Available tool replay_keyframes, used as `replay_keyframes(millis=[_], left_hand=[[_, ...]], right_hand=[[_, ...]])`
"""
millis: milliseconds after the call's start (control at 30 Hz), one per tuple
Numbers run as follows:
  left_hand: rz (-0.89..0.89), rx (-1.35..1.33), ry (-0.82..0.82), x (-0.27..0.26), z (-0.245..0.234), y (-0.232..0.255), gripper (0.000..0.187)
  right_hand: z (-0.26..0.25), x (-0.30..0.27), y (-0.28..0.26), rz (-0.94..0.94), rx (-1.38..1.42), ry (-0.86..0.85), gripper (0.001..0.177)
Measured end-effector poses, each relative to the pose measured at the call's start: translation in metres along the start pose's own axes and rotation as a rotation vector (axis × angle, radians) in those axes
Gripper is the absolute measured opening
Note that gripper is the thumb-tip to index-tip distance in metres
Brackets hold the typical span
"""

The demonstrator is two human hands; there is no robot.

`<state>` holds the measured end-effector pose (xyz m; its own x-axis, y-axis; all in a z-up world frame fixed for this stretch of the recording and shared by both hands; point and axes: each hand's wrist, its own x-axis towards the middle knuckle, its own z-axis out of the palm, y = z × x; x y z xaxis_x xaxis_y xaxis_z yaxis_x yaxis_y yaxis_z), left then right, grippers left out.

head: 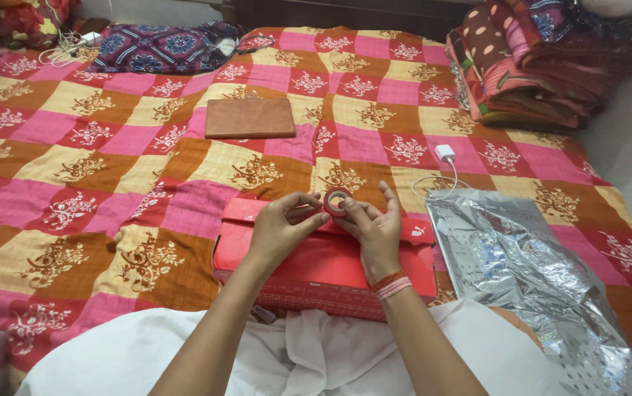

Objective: The person sits on a bed and tapes a red shoebox closed. They use clear tape to seal the top flaps, then use scissors to cut the tape and smooth it down. The box is rotated and additional tape is applied to secure the closure.

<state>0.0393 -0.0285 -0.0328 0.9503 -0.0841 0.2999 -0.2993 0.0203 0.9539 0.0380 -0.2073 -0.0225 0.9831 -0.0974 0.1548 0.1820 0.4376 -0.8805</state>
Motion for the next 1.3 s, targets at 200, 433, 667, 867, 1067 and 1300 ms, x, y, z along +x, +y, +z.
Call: replay_keyframes(millis=[200,433,667,867,1067,1300], left_hand=[[0.046,0.051,0.047,-0.003,0.000,0.003,0.021],[0.060,0.381,0.186,-0.010,0.006,0.014,0.018],[0.132,0.475,0.266,-0.002,0.009,0.012,0.018],[0.162,0.567,0.251,-0.003,0.012,0.017,0.018],[0.146,0.645,0.194,-0.007,0.015,0.030,0.013],[0.324,0.690,0.180,-0.010,0.018,0.029,0.008]], right_hand=[[-0.001,0.000,0.001,0.011,-0.011,-0.007,0.089],[-0.006,-0.002,0.006,0.001,-0.033,-0.048,0.088],[-0.017,-0.013,0.000,0.042,-0.168,-0.129,0.086],[-0.014,-0.029,-0.023,-0.048,-0.277,-0.243,0.095],[0.001,-0.052,-0.049,-0.274,-0.812,-0.294,0.090],[0.010,-0.047,-0.066,-0.304,-1.350,-0.325,0.095]])
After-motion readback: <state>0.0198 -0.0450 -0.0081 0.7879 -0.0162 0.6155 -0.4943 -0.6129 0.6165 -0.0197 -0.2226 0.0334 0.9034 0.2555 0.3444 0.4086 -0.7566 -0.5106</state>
